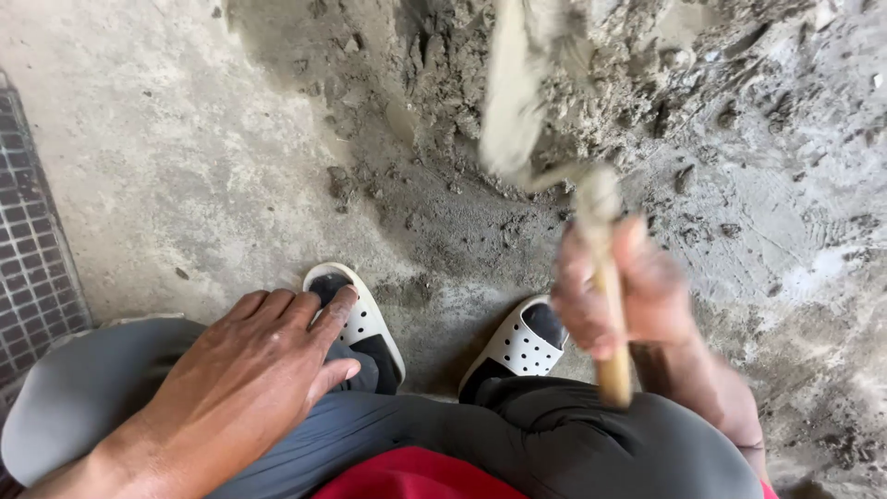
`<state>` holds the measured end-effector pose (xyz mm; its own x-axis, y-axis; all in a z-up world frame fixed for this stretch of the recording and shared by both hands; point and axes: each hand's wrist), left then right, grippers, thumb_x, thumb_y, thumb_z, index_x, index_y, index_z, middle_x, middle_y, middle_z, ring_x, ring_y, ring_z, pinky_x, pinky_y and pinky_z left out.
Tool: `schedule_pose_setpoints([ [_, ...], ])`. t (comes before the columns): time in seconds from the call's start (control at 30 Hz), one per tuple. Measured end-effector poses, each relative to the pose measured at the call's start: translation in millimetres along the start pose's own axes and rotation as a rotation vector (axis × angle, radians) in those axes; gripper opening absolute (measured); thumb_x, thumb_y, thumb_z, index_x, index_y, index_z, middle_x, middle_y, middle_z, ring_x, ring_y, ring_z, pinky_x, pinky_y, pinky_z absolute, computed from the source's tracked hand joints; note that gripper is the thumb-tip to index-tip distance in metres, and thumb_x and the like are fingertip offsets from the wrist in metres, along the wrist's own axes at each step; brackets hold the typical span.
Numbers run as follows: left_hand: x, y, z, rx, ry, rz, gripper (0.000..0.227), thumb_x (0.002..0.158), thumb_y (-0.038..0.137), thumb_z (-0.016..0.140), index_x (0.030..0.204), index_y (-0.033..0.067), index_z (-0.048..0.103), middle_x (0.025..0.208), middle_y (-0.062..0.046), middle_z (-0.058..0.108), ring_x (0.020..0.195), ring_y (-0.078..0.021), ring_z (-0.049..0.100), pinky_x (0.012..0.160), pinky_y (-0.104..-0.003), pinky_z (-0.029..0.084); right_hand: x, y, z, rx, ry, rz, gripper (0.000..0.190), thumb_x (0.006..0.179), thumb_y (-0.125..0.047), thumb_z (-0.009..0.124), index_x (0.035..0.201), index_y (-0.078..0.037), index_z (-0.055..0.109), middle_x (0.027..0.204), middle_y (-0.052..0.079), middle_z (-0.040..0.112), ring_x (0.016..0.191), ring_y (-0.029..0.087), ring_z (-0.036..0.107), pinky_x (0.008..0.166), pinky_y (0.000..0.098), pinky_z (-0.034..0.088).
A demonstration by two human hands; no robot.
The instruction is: Mixing cement on the floor and applying it to a wall using a trowel and float
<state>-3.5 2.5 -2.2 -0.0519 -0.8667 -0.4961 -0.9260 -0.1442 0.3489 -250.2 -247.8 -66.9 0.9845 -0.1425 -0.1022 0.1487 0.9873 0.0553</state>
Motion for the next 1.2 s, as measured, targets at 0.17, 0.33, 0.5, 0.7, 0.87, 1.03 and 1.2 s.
schedule_pose_setpoints([
  [0.17,-4.8,4.2,-1.4,-0.014,-0.008,0.006,0.069,0.092,0.047,0.063,0.143,0.0022,0.051,0.098,-0.015,0.070,0.087,-0.0276,0.070,0.081,-0.041,0.056,-38.9,25.3,-89.4,-0.542,0.237,0.346,0.028,0.111,-0.021,0.046,0.108,0.002,0.061,0.073,0.011,0.064,0.057,0.018,0.065,0.045,0.0311,0.061],
  [0.33,-3.5,7.1,-3.2,0.019,0.007,0.013,0.069,0.092,0.047,0.062,0.144,0.0032,0.050,0.101,-0.014,0.069,0.091,-0.0267,0.069,0.084,-0.042,0.055,-19.1,53.4,-108.9,-1.249,0.612,0.592,0.029,0.107,-0.031,0.046,0.094,-0.007,0.057,0.067,0.005,0.057,0.050,0.017,0.058,0.040,0.0330,0.055],
  [0.5,-4.6,9.7,-7.9,-0.016,0.040,0.016,0.066,0.091,0.045,0.065,0.141,0.0031,0.053,0.099,-0.013,0.069,0.088,-0.0258,0.069,0.083,-0.041,0.055,-26.4,58.0,-162.0,-1.270,0.636,0.533,0.032,0.105,-0.034,0.053,0.095,-0.004,0.057,0.062,0.006,0.060,0.043,0.018,0.059,0.034,0.0325,0.053],
  [0.7,-5.4,6.6,-5.4,0.002,0.065,0.031,0.067,0.091,0.045,0.065,0.140,0.0002,0.055,0.098,-0.015,0.071,0.086,-0.0257,0.070,0.082,-0.039,0.056,29.7,29.7,-131.0,-1.342,0.789,0.295,0.033,0.107,-0.033,0.051,0.086,-0.008,0.054,0.064,0.006,0.058,0.043,0.016,0.054,0.033,0.0332,0.050],
  [0.87,-9.3,0.2,-1.1,-0.012,0.008,0.002,0.068,0.093,0.046,0.063,0.143,0.0005,0.053,0.100,-0.015,0.070,0.089,-0.0267,0.069,0.084,-0.041,0.056,26.0,30.0,-128.4,-1.398,0.732,0.264,0.046,0.105,-0.043,0.045,0.079,-0.006,0.054,0.060,0.006,0.057,0.043,0.018,0.057,0.036,0.0345,0.056],
  [1.03,-4.9,-1.0,-3.3,-0.012,0.003,0.007,0.067,0.093,0.046,0.062,0.143,0.0024,0.052,0.099,-0.014,0.069,0.085,-0.0267,0.069,0.081,-0.041,0.055,15.4,32.1,-119.2,-1.356,0.708,0.283,0.040,0.109,-0.034,0.042,0.084,-0.006,0.056,0.060,0.007,0.058,0.044,0.018,0.058,0.037,0.0351,0.056],
  [1.2,2.8,-3.8,-5.8,-0.045,-0.025,0.029,0.068,0.094,0.045,0.062,0.144,-0.0001,0.052,0.100,-0.017,0.070,0.090,-0.0269,0.070,0.084,-0.040,0.057,8.2,25.7,-99.8,-1.289,0.716,0.367,0.023,0.107,-0.023,0.050,0.098,-0.004,0.057,0.063,0.009,0.062,0.044,0.019,0.060,0.034,0.0323,0.056],
])
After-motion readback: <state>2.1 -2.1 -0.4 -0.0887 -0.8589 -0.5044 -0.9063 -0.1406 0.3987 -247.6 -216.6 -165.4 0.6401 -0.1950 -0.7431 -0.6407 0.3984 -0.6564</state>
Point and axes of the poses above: each hand's wrist, its own x-axis towards the middle knuckle, its own z-axis out of the palm, y = z × x
